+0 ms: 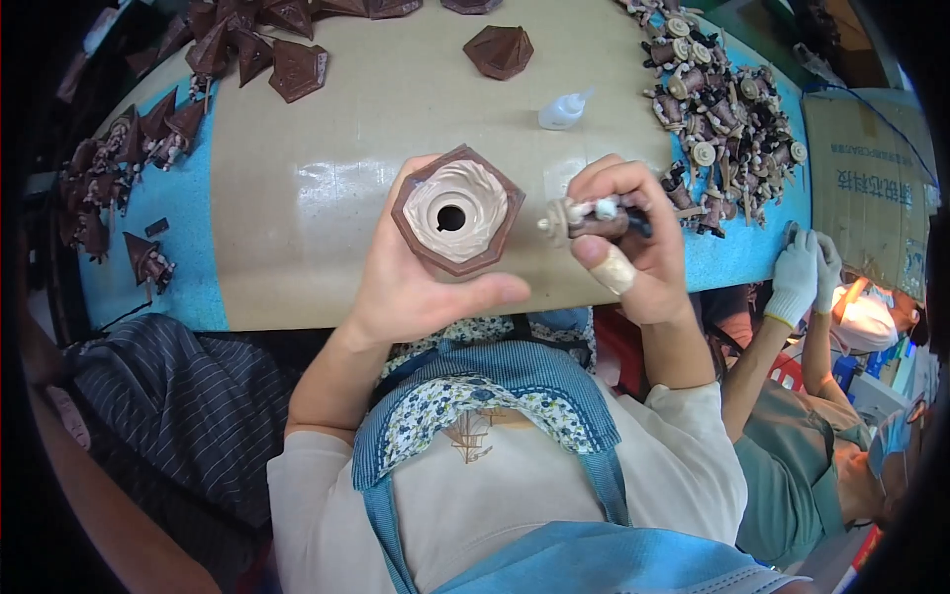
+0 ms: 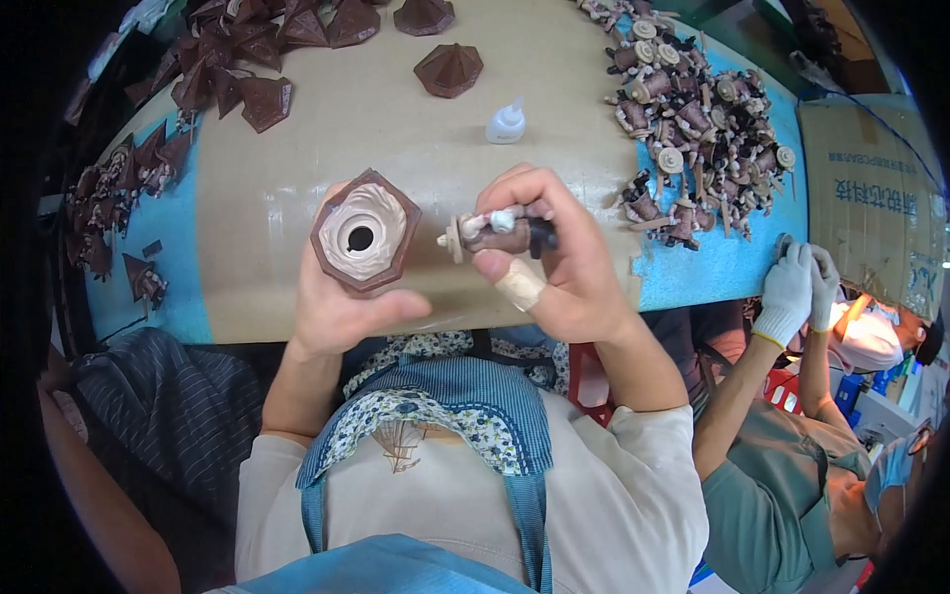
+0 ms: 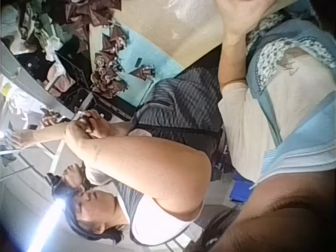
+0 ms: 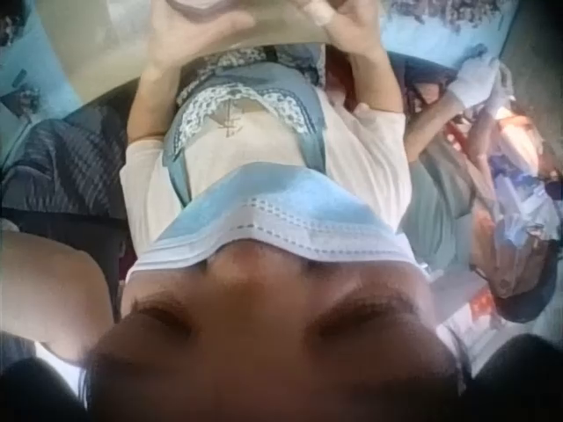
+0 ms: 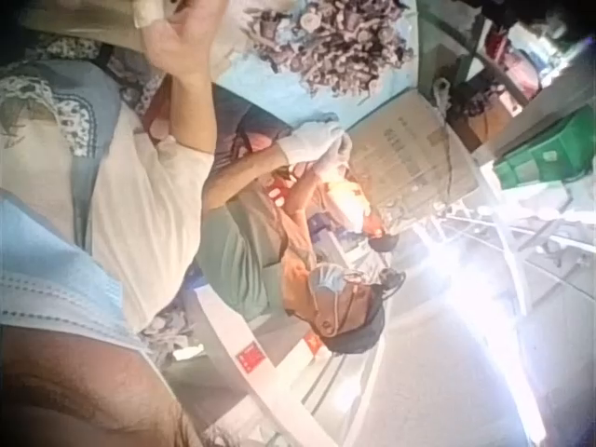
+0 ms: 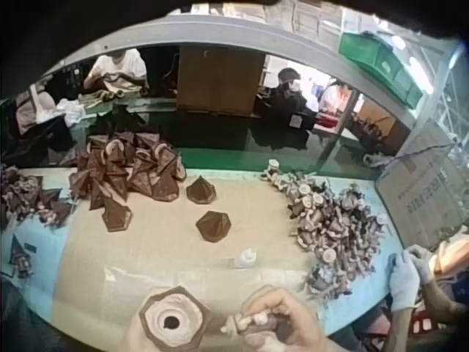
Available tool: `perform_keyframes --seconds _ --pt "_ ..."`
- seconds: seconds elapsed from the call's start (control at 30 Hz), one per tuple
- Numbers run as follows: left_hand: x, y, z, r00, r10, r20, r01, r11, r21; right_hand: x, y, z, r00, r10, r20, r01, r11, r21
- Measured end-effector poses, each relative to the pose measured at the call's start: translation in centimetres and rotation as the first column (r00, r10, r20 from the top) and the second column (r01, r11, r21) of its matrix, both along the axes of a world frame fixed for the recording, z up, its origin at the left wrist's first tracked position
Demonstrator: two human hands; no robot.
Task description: The person assembles figurines by applying glue into base pieces using a squeeze bottle and inserting figurine components into the bases.
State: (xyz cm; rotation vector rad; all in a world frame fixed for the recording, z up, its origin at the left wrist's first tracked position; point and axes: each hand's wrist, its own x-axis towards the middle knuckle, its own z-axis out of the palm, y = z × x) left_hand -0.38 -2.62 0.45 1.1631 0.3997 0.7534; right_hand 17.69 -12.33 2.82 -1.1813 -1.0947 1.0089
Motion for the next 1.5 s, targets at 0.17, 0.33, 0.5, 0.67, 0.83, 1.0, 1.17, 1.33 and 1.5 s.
perform_keyframes --seconds 0.17,0.33,0.5,0.67,0.83,1.0,1.17,1.33,1.5 --pt "0.0 -0.4 0.4 0.98 -0.069 -0.185 0.081 0.995 0.058 1.0 1.2 2.1 0.921 0.115 0.372 -0.148 0.987 0.059" --pt "1.2 -0.9 1.3 0.965 0.043 -0.257 0.058 0.927 0.371 0.4 2.3 4.4 0.637 0.143 0.757 -0.319 0.943 0.091" --pt "1.5 -1.3 1.8 0.947 0.088 -0.309 0.063 0.893 0.446 0.2 2.6 6.0 0.342 0.113 0.933 -0.457 0.888 0.06" --pt "1.6 -1.7 1.5 0.951 0.053 -0.306 0.093 0.891 0.444 0.6 2.7 5.1 0.395 0.174 0.902 -0.54 0.838 0.075" --pt "1.7 -1.6 0.5 0.972 -0.045 -0.232 0.137 0.908 0.397 0.2 2.7 4.3 0.564 0.238 0.791 -0.547 0.825 0.142" --pt "1.5 -1.1 -0.3 0.964 -0.156 -0.217 0.201 0.957 0.206 0.7 3.0 3.9 0.619 0.312 0.721 -0.489 0.871 0.044" --pt "1.0 -0.2 -0.5 0.948 -0.319 -0.01 0.319 0.948 0.015 2.1 4.4 5.0 0.694 0.293 0.658 -0.432 0.9 0.055" --pt "-0.9 0.8 -1.2 0.772 -0.552 0.314 0.622 0.56 -0.547 0.9 4.5 3.6 0.499 0.209 0.841 -0.616 0.768 0.175" --pt "-6.7 5.1 -1.8 0.973 -0.184 0.138 0.226 0.876 -0.426 1.9 2.6 0.4 0.723 -0.194 0.663 -0.136 0.901 0.411"
